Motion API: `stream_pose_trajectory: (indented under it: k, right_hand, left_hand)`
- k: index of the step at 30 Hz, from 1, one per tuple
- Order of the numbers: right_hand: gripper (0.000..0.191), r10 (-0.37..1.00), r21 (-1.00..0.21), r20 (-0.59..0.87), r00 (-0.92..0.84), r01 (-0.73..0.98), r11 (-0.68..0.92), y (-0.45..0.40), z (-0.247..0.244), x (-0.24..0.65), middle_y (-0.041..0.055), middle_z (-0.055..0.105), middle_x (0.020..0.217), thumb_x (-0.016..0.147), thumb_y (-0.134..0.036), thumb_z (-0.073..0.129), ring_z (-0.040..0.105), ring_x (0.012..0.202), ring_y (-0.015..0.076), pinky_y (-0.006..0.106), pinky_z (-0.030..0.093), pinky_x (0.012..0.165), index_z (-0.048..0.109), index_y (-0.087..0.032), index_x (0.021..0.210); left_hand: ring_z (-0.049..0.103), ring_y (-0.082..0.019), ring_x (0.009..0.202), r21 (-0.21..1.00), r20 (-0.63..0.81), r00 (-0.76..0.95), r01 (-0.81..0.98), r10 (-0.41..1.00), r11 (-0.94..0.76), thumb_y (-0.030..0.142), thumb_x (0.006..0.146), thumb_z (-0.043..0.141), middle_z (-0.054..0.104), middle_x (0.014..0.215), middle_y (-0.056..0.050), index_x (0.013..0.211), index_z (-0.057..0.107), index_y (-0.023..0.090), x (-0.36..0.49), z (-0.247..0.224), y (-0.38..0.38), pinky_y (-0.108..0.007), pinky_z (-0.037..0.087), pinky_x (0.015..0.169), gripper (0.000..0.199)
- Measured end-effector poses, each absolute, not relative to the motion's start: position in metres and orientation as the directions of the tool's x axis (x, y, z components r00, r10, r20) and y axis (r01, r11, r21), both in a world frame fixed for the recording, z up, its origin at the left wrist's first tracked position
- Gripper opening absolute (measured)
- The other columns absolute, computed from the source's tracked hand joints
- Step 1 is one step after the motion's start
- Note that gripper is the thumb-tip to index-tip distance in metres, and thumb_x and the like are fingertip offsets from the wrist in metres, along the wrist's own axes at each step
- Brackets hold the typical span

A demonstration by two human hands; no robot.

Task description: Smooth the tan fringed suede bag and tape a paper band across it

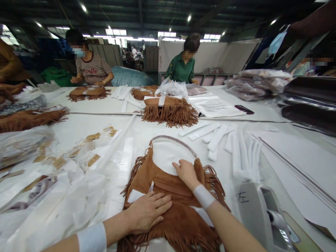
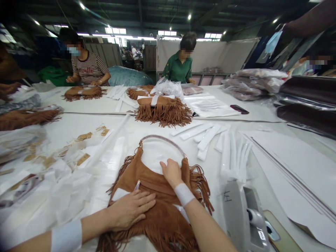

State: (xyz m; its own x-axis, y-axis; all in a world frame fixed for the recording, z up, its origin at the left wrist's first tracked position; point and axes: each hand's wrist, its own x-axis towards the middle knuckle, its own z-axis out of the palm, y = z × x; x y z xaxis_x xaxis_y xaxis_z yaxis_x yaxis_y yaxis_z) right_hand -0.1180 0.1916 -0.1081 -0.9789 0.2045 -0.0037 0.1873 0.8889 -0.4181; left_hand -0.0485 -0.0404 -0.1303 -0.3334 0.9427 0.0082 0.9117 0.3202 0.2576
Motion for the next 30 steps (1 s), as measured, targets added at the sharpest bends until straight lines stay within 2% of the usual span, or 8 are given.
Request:
stream_pose_trajectory:
  k: [2, 4, 7, 10, 13, 19, 25, 30]
  right_hand:
    - [0.029, 0.265, -0.406, -0.031, -0.964, 0.254, 0.878, 0.184, -0.121, -0.139, 0.0172, 0.064, 0.088, 0.085, -0.034, 0.072, 0.062, 0.085, 0.0320, 0.035, 0.044, 0.070, 0.062, -0.009, 0.095]
    - [0.029, 0.276, -0.430, -0.046, -0.960, 0.269, 0.862, 0.177, -0.133, -0.150, 0.0159, 0.064, 0.095, 0.082, -0.034, 0.074, 0.062, 0.087, 0.0307, 0.035, 0.045, 0.071, 0.062, -0.012, 0.097]
    - [0.014, 0.234, -0.515, -0.059, -0.971, 0.230, 0.826, 0.176, -0.143, -0.155, 0.0069, 0.066, 0.083, 0.084, -0.029, 0.070, 0.063, 0.082, 0.0247, 0.030, 0.045, 0.070, 0.064, -0.017, 0.080]
    - [0.009, 0.225, -0.617, -0.069, -0.972, 0.219, 0.756, 0.184, -0.147, -0.158, 0.0019, 0.066, 0.072, 0.086, -0.024, 0.063, 0.063, 0.070, 0.0196, 0.026, 0.046, 0.063, 0.065, -0.017, 0.080]
    - [0.011, 0.272, -0.678, -0.053, -0.961, 0.234, 0.696, 0.196, -0.147, -0.165, 0.0019, 0.067, 0.069, 0.086, -0.020, 0.058, 0.063, 0.065, 0.0181, 0.024, 0.045, 0.058, 0.067, -0.015, 0.083]
    - [0.011, 0.285, -0.727, 0.030, -0.958, 0.175, 0.664, 0.208, -0.144, -0.193, 0.0036, 0.065, 0.064, 0.079, -0.020, 0.062, 0.063, 0.065, 0.0213, 0.025, 0.043, 0.055, 0.066, -0.015, 0.070]
    - [0.012, 0.205, -0.776, 0.118, -0.972, 0.039, 0.630, 0.188, -0.110, -0.211, 0.0028, 0.064, 0.063, 0.084, -0.015, 0.057, 0.060, 0.061, 0.0179, 0.023, 0.043, 0.058, 0.067, -0.012, 0.077]
    - [0.027, 0.073, -0.758, 0.218, -0.973, -0.121, 0.642, 0.159, -0.060, -0.147, -0.0022, 0.055, 0.057, 0.088, -0.026, 0.060, 0.053, 0.059, 0.0154, 0.023, 0.038, 0.058, 0.060, -0.017, 0.062]
  left_hand:
    - [0.037, -0.025, 0.135, 0.261, 0.029, -0.333, 0.913, 0.943, 0.314, 0.037, 0.099, 0.031, 0.027, 0.154, -0.005, 0.150, 0.012, 0.024, -0.049, -0.131, -0.040, -0.044, 0.038, 0.106, 0.056]
    - [0.037, -0.025, 0.135, 0.269, 0.045, -0.330, 0.913, 0.943, 0.307, 0.037, 0.098, 0.032, 0.027, 0.154, -0.005, 0.150, 0.012, 0.024, -0.050, -0.132, -0.040, -0.045, 0.038, 0.106, 0.057]
    - [0.036, -0.025, 0.135, 0.287, 0.054, -0.334, 0.908, 0.941, 0.305, 0.036, 0.099, 0.032, 0.027, 0.154, -0.004, 0.150, 0.014, 0.023, -0.051, -0.134, -0.041, -0.046, 0.037, 0.107, 0.056]
    - [0.037, -0.025, 0.134, 0.305, 0.059, -0.339, 0.902, 0.939, 0.307, 0.033, 0.099, 0.031, 0.028, 0.153, -0.004, 0.150, 0.013, 0.024, -0.052, -0.135, -0.041, -0.046, 0.037, 0.107, 0.054]
    - [0.038, -0.024, 0.134, 0.316, 0.071, -0.342, 0.899, 0.937, 0.304, 0.033, 0.099, 0.032, 0.031, 0.152, -0.004, 0.150, 0.014, 0.025, -0.053, -0.136, -0.041, -0.046, 0.037, 0.107, 0.054]
    - [0.039, -0.025, 0.133, 0.326, 0.075, -0.335, 0.898, 0.939, 0.295, 0.031, 0.099, 0.031, 0.031, 0.152, -0.005, 0.150, 0.016, 0.024, -0.054, -0.138, -0.041, -0.047, 0.037, 0.106, 0.053]
    - [0.039, -0.025, 0.133, 0.340, 0.050, -0.343, 0.889, 0.938, 0.307, 0.030, 0.099, 0.028, 0.029, 0.153, -0.004, 0.149, 0.019, 0.024, -0.053, -0.135, -0.041, -0.046, 0.037, 0.105, 0.051]
    - [0.038, -0.025, 0.133, 0.322, 0.070, -0.349, 0.895, 0.935, 0.310, 0.030, 0.099, 0.028, 0.032, 0.152, -0.006, 0.149, 0.021, 0.024, -0.052, -0.139, -0.042, -0.046, 0.036, 0.105, 0.050]
